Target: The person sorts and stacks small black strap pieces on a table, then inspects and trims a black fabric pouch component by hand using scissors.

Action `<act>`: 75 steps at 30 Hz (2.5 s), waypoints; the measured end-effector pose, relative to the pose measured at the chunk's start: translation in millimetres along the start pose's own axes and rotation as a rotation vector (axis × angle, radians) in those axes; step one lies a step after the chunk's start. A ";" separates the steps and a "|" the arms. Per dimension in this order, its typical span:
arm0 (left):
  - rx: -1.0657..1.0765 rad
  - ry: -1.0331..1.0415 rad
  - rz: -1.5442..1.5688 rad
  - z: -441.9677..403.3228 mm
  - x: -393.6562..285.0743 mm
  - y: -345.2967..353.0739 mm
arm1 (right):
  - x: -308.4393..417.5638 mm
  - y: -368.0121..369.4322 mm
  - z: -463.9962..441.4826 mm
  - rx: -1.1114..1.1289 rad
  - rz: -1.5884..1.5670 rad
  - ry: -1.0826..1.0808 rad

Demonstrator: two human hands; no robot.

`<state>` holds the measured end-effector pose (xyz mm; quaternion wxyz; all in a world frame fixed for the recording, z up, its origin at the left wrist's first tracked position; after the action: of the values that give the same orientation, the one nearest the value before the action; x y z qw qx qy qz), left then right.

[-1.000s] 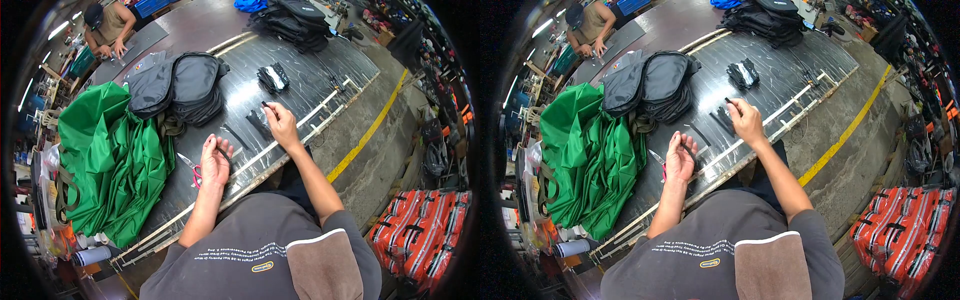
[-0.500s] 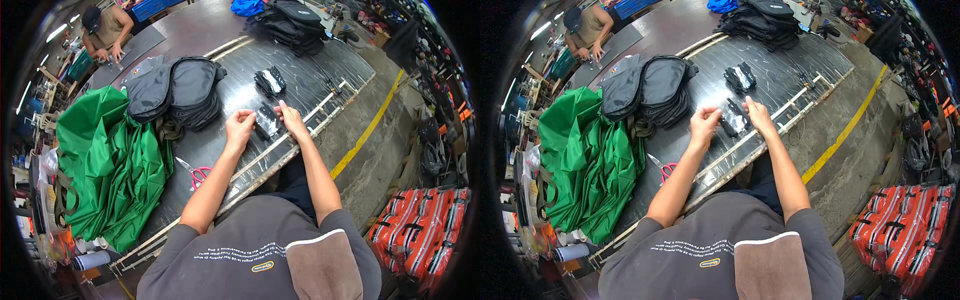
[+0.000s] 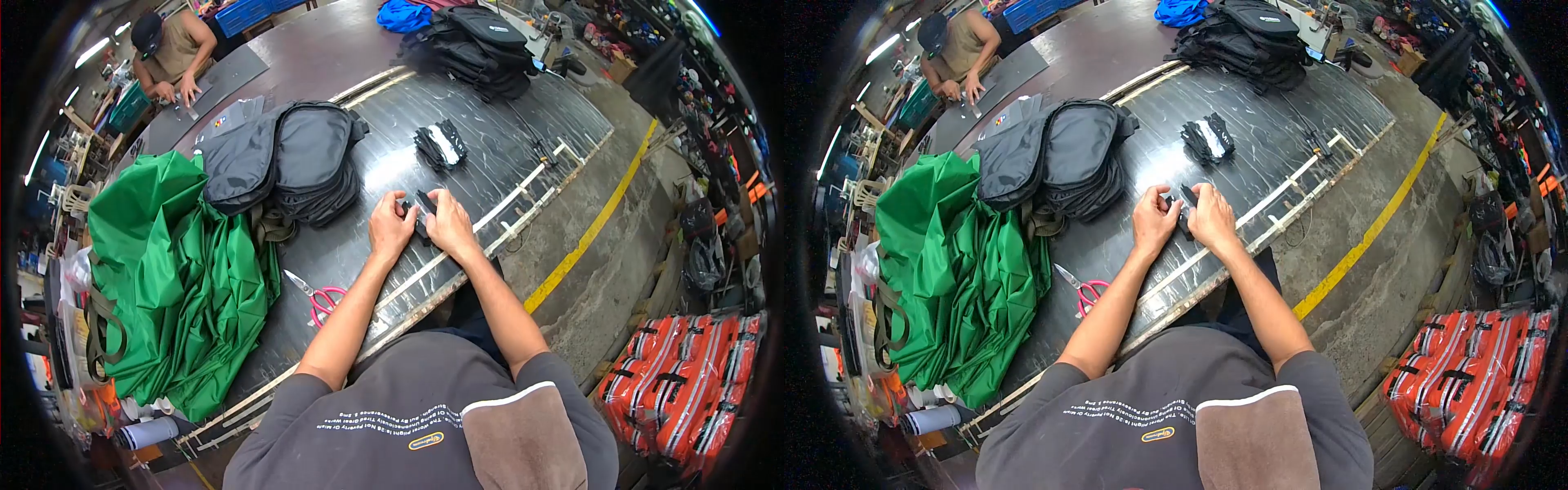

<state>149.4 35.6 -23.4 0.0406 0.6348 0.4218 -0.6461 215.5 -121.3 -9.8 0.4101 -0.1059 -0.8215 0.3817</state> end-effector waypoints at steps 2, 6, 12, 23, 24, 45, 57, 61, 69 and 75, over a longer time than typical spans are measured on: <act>-0.021 -0.025 0.097 4.6 -2.2 -3.7 | -5.9 -1.4 -11.1 -0.001 -0.129 0.020; -0.065 0.022 0.161 -1.3 10.4 -2.5 | 4.8 -52.8 -66.0 -0.073 -0.366 0.137; -0.027 0.032 0.150 -0.8 4.3 -2.4 | -15.8 -86.0 -157.0 -0.252 -0.717 0.179; -0.038 0.041 0.116 -2.5 1.9 -2.2 | -93.2 -24.6 -161.8 0.108 0.238 0.591; -0.035 0.031 0.112 -2.3 1.4 -2.4 | -94.8 -22.1 -164.0 0.165 0.256 0.596; -0.002 -0.044 0.228 -4.7 11.6 0.6 | -15.1 23.9 -134.2 0.272 0.005 0.622; 0.231 -0.200 0.542 -2.4 14.1 0.1 | 2.7 5.4 -44.8 -0.223 -0.506 -0.042; 0.413 -0.049 0.668 12.2 -9.5 -8.9 | 22.4 -24.8 -0.4 -0.135 -0.562 -0.210; 0.338 0.401 0.325 30.3 -45.6 -14.6 | 13.3 -50.1 30.5 -0.127 -0.485 -0.259; 0.482 0.199 0.470 32.1 -3.5 21.6 | -12.9 -14.7 40.5 0.010 -0.265 -0.132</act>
<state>137.6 1.0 -36.3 -0.0042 0.7658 0.1016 -0.6349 195.2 -159.5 -22.0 0.4027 0.0309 -0.8515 0.3344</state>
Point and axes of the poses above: each hand's wrist, its own z-axis away from the middle knuckle, its own y-axis out of the palm, x = y × z, the point moved 6 cm from there along -z, towards the middle knuckle, and after that the axes turned 7 degrees about -y, right-handed, at the moved point
